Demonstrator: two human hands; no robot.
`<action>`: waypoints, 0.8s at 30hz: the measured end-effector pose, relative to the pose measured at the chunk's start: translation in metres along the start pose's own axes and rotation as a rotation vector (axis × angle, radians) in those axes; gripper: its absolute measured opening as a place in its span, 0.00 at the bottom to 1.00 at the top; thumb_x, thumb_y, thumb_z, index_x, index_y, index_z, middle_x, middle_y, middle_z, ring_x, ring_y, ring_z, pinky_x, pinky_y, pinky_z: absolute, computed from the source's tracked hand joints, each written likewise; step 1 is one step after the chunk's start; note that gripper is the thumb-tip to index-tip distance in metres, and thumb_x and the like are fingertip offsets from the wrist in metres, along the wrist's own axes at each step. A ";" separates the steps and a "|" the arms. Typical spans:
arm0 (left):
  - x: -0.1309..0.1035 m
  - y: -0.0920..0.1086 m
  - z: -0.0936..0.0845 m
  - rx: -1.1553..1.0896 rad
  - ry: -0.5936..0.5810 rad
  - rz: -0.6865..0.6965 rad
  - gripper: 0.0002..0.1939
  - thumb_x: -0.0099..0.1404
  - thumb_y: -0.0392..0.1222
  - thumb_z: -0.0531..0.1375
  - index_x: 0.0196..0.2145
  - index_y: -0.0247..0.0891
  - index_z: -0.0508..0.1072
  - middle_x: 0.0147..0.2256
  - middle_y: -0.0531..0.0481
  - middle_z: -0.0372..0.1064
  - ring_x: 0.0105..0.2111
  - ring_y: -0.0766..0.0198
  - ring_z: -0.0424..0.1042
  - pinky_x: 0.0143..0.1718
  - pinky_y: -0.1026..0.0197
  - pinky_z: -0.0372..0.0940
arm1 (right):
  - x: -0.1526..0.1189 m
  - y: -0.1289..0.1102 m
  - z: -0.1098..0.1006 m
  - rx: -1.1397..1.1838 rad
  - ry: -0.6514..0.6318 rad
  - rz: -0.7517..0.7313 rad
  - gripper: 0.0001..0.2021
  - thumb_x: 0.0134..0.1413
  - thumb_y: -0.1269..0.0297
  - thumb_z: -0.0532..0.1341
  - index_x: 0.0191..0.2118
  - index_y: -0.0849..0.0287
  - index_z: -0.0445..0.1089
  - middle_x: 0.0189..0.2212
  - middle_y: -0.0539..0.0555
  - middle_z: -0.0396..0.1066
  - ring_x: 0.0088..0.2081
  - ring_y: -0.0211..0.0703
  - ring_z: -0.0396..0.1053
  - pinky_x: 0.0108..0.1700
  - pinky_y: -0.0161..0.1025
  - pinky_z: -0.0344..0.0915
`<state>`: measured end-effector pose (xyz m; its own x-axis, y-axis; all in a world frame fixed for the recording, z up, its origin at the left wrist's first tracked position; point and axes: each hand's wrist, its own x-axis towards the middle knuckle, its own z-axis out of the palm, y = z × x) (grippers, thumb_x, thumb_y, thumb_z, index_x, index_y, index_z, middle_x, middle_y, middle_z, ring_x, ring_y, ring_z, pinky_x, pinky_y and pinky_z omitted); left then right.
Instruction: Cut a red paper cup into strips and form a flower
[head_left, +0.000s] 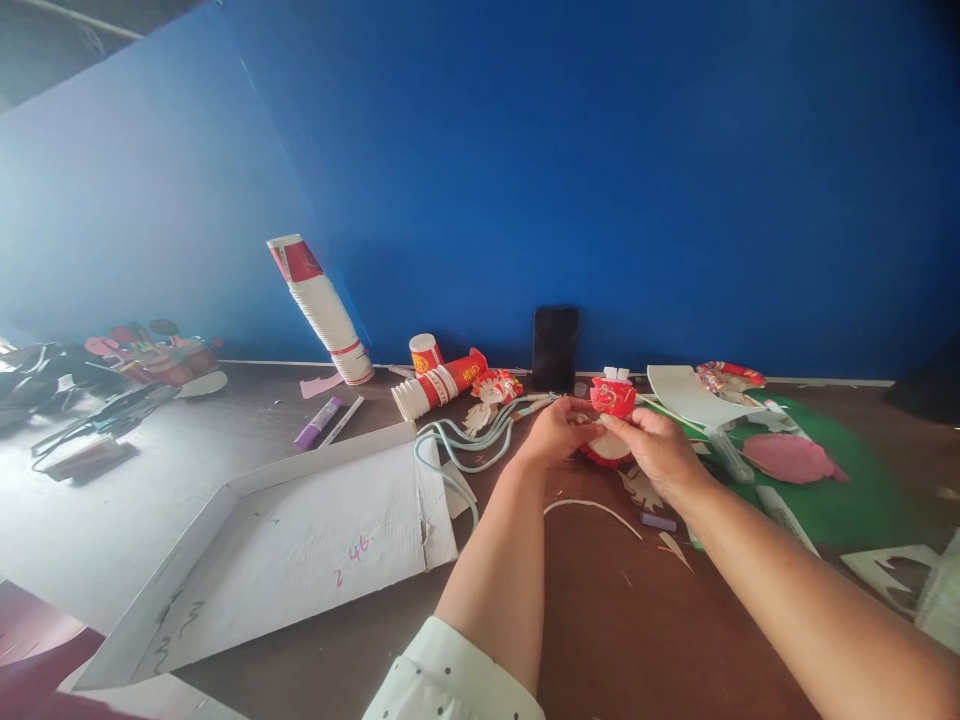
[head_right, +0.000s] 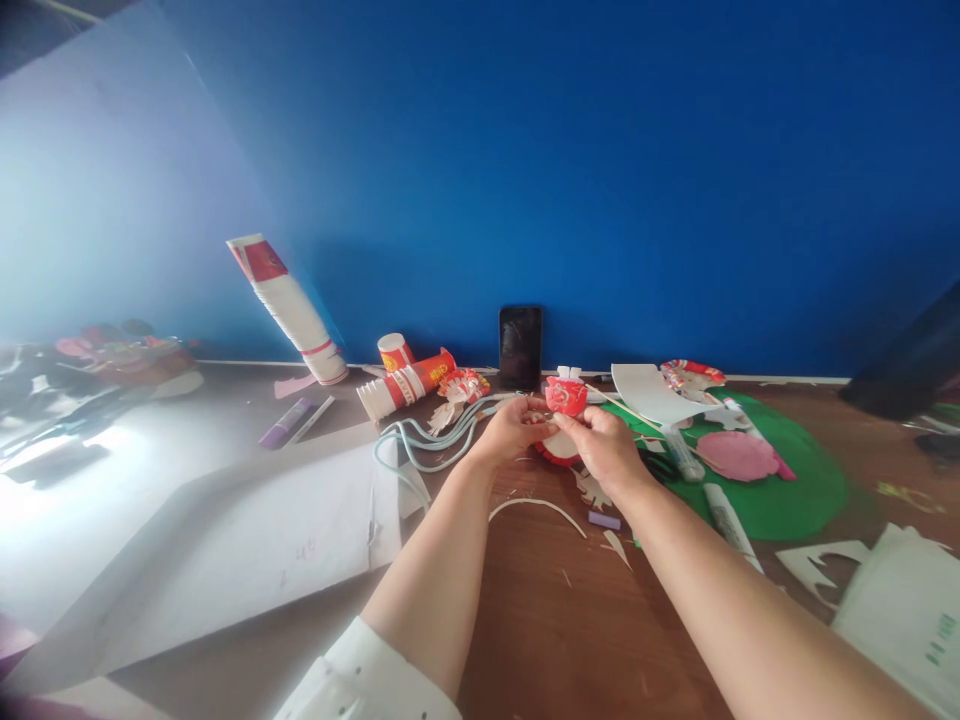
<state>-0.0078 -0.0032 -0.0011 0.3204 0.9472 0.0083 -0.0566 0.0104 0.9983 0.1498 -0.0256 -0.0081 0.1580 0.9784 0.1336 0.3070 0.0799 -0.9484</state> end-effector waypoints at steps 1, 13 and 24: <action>0.001 -0.001 -0.001 0.011 0.002 0.008 0.24 0.48 0.40 0.71 0.43 0.33 0.71 0.29 0.50 0.69 0.27 0.69 0.67 0.35 0.62 0.65 | 0.000 -0.001 0.000 0.013 -0.004 0.001 0.18 0.46 0.47 0.64 0.32 0.58 0.76 0.25 0.52 0.76 0.27 0.46 0.71 0.29 0.40 0.65; -0.002 0.009 0.002 -0.038 0.136 0.034 0.14 0.50 0.34 0.67 0.35 0.34 0.72 0.26 0.55 0.66 0.24 0.73 0.63 0.29 0.68 0.60 | 0.000 -0.015 -0.012 0.162 -0.048 -0.044 0.23 0.50 0.45 0.62 0.50 0.49 0.73 0.49 0.50 0.74 0.55 0.52 0.66 0.56 0.46 0.62; -0.013 0.029 0.017 0.596 0.452 0.708 0.06 0.55 0.31 0.63 0.30 0.41 0.75 0.44 0.49 0.69 0.48 0.59 0.64 0.53 0.52 0.57 | 0.006 -0.023 -0.015 0.714 0.015 0.351 0.21 0.50 0.44 0.62 0.43 0.55 0.69 0.37 0.59 0.77 0.38 0.51 0.77 0.33 0.45 0.76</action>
<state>0.0028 -0.0206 0.0284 0.0034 0.7076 0.7066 0.4237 -0.6410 0.6400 0.1580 -0.0248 0.0187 0.1483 0.9668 -0.2079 -0.4378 -0.1243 -0.8905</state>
